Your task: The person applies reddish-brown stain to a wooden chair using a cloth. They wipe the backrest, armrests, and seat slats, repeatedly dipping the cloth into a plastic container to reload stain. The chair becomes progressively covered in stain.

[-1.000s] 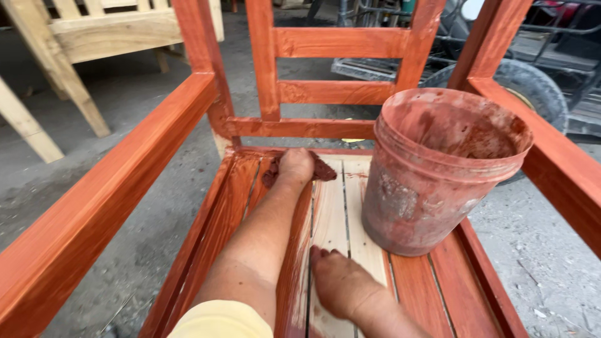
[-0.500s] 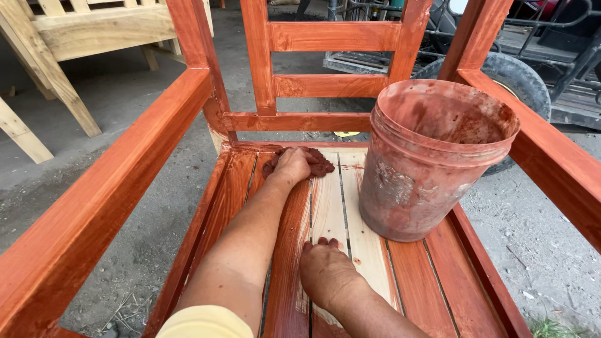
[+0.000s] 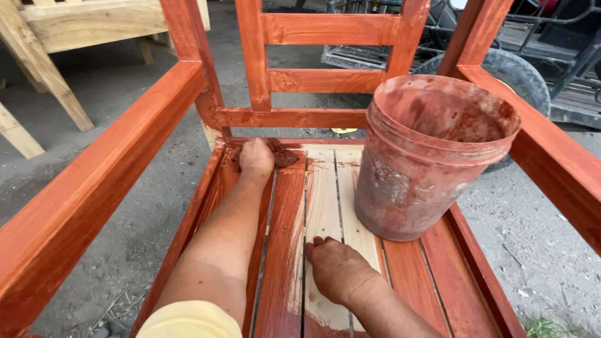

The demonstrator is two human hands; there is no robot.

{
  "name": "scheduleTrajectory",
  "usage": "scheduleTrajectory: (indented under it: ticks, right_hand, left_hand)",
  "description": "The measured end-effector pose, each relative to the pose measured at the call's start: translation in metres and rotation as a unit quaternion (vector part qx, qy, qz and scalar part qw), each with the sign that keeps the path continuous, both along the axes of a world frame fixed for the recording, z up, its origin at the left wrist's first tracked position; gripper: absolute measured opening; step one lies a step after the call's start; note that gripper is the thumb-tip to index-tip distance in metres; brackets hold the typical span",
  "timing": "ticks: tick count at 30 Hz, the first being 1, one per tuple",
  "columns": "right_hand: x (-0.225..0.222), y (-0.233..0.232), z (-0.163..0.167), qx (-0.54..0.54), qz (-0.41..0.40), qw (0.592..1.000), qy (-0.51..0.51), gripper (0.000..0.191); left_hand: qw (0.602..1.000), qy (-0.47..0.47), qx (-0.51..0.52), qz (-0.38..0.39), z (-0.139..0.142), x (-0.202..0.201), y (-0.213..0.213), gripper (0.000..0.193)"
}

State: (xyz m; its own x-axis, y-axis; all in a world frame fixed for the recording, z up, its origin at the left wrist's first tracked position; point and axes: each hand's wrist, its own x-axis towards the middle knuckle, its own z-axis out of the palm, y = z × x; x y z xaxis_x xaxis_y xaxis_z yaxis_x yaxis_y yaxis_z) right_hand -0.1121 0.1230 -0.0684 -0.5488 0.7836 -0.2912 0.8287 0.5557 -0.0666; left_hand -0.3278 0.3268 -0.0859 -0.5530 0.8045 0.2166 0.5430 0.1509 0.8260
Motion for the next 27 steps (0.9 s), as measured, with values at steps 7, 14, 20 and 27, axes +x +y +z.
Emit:
scheduleTrajectory:
  ticks: [7, 14, 20, 27]
  right_hand:
    - [0.013, 0.007, -0.006, -0.002, 0.014, 0.999, 0.045, 0.053]
    - [0.011, 0.000, 0.009, -0.049, -0.035, 0.997, 0.038, 0.059]
    - [0.012, 0.006, -0.002, -0.050, -0.035, 0.998, 0.022, 0.060]
    - [0.013, 0.007, -0.015, 0.006, 0.014, 0.999, 0.049, 0.061]
  left_hand:
    - [0.979, -0.162, 0.087, -0.086, 0.003, 0.099, 0.012, 0.045]
    - [0.937, 0.260, -0.011, -0.233, 0.012, 0.068, -0.011, 0.064]
    - [0.967, 0.176, -0.164, -0.088, 0.010, -0.017, -0.013, 0.033]
    - [0.983, 0.152, -0.039, -0.093, -0.008, 0.016, -0.017, 0.023]
